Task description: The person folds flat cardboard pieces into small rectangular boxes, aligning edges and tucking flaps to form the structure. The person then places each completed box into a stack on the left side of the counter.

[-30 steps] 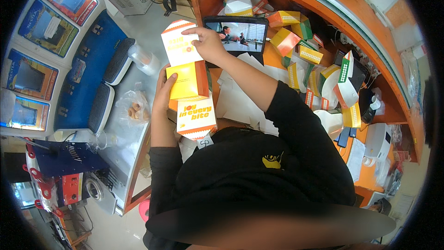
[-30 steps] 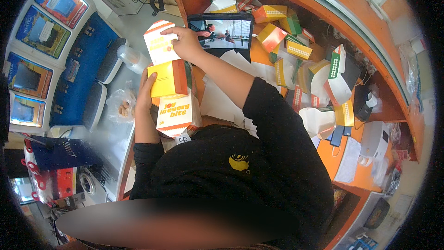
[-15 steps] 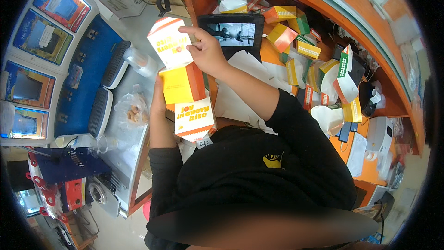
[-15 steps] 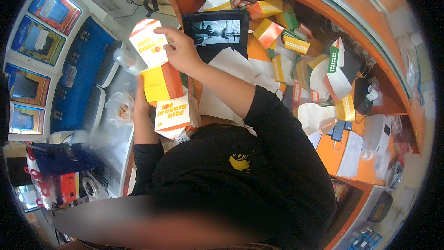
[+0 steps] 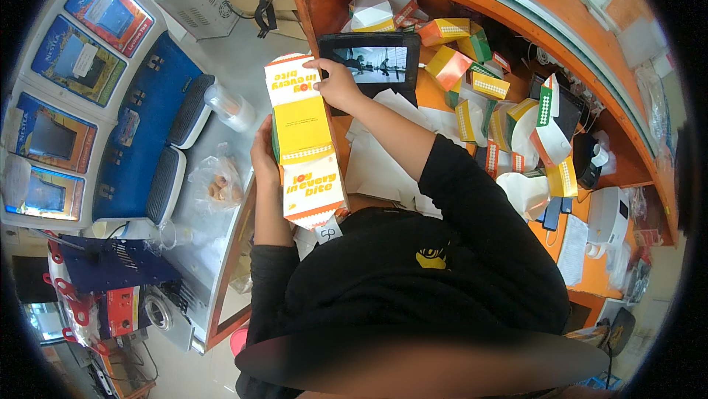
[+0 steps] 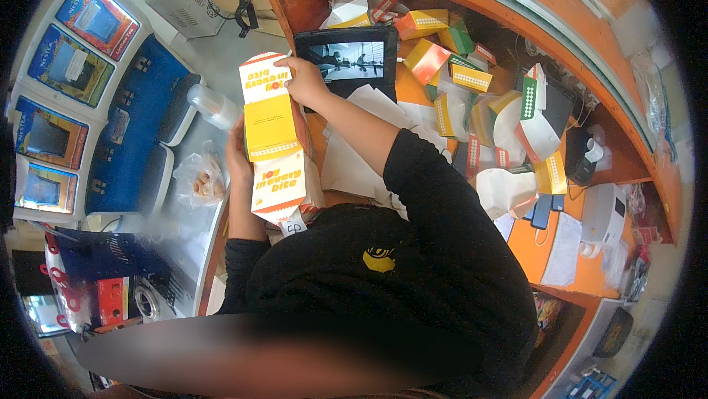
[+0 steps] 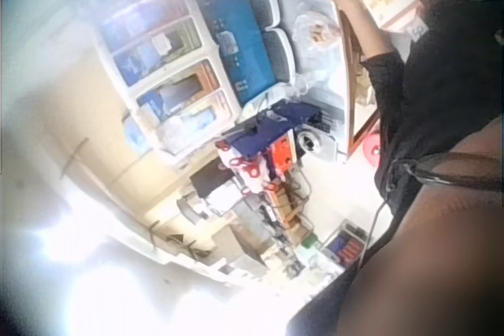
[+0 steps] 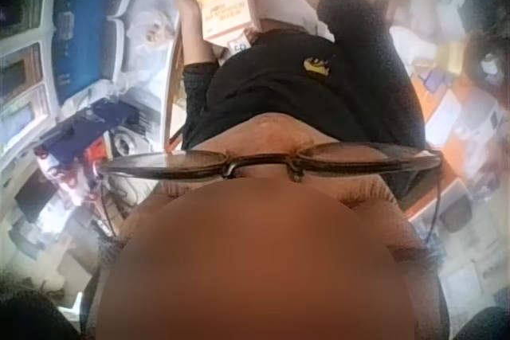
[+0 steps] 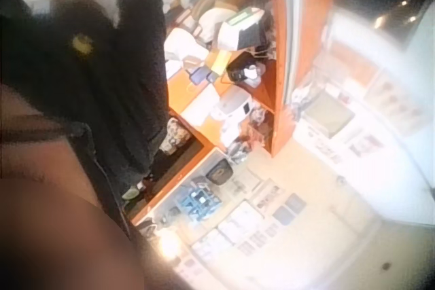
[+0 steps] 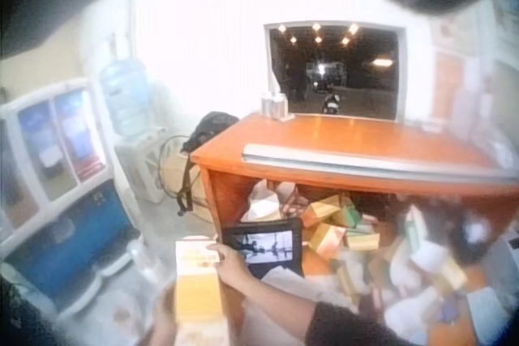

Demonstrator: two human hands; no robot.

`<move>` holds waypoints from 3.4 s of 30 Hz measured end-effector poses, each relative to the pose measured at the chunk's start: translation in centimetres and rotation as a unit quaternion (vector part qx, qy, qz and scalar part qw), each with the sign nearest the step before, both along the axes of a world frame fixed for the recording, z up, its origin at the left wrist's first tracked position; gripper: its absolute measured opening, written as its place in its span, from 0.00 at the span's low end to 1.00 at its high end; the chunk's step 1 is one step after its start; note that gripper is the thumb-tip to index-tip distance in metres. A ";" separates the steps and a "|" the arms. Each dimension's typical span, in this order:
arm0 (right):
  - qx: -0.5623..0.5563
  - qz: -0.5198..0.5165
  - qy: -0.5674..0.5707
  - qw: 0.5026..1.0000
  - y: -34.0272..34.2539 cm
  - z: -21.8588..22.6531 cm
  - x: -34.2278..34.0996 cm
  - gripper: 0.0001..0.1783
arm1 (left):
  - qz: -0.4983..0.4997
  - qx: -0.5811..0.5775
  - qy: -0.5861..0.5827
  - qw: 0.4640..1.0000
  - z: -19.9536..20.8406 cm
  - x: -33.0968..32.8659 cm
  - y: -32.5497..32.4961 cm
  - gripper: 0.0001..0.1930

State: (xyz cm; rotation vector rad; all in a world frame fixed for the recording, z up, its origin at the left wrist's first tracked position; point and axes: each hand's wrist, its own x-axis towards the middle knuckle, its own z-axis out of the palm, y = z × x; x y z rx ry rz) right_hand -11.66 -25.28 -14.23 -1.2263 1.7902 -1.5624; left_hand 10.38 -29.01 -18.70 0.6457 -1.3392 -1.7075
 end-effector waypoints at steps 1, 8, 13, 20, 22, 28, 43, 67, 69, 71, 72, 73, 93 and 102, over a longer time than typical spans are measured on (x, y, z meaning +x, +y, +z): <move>0.005 0.012 -0.004 1.000 -0.2 -0.4 0.0 0.24 | 0.013 0.066 0.000 0.998 0.5 0.1 0.0 0.32; 0.005 0.048 0.057 0.997 -0.7 0.0 0.0 0.18 | -0.068 0.016 -0.164 0.984 4.5 -0.1 0.4 0.32; -0.041 0.036 0.139 0.989 1.7 0.2 1.4 0.17 | -0.055 0.026 -0.145 0.988 3.7 0.2 0.8 0.33; 0.169 0.086 0.201 0.961 4.7 0.4 4.0 0.27 | -0.030 -0.014 -0.202 0.979 1.7 0.1 -0.7 0.32; 0.187 0.066 0.285 0.938 5.1 0.5 4.3 0.27 | -0.028 0.019 -0.177 0.984 1.2 0.0 -0.5 0.32; 0.156 0.052 0.289 0.943 6.5 -0.2 5.4 0.29 | -0.044 -0.022 -0.106 0.993 -1.1 0.2 0.9 0.33; 0.173 0.094 0.244 0.950 6.6 -0.9 4.9 0.28 | 0.002 -0.313 -0.323 0.893 3.3 -2.0 1.4 0.28; 0.405 -0.097 0.583 0.697 16.7 5.4 -18.6 0.23 | 0.009 -0.186 -0.322 0.928 1.5 -4.0 -2.7 0.40; 0.403 -0.118 0.584 0.695 16.7 5.9 -15.5 0.15 | -0.004 -0.139 -0.274 0.952 0.5 -4.1 -3.3 0.35; 0.341 -0.140 0.556 0.745 17.1 7.6 -12.0 0.15 | 0.033 -0.176 -0.235 0.955 -0.4 -4.0 -3.6 0.28; 0.334 -0.145 0.536 0.761 17.5 8.6 -10.1 0.15 | 0.046 -0.169 -0.231 0.957 -0.7 -3.9 -3.6 0.24; 0.311 -0.150 0.523 0.779 18.0 9.9 -8.5 0.15 | 0.071 -0.216 -0.213 0.950 -0.7 -3.8 -3.4 0.22; 0.010 0.329 -0.596 0.733 13.2 7.2 0.5 0.27 | -0.004 0.038 0.107 0.994 2.0 -0.8 -0.2 0.22; 0.251 0.253 -0.150 0.922 4.2 12.5 1.0 0.28 | 0.010 -0.193 0.020 0.981 1.5 -2.5 0.4 0.29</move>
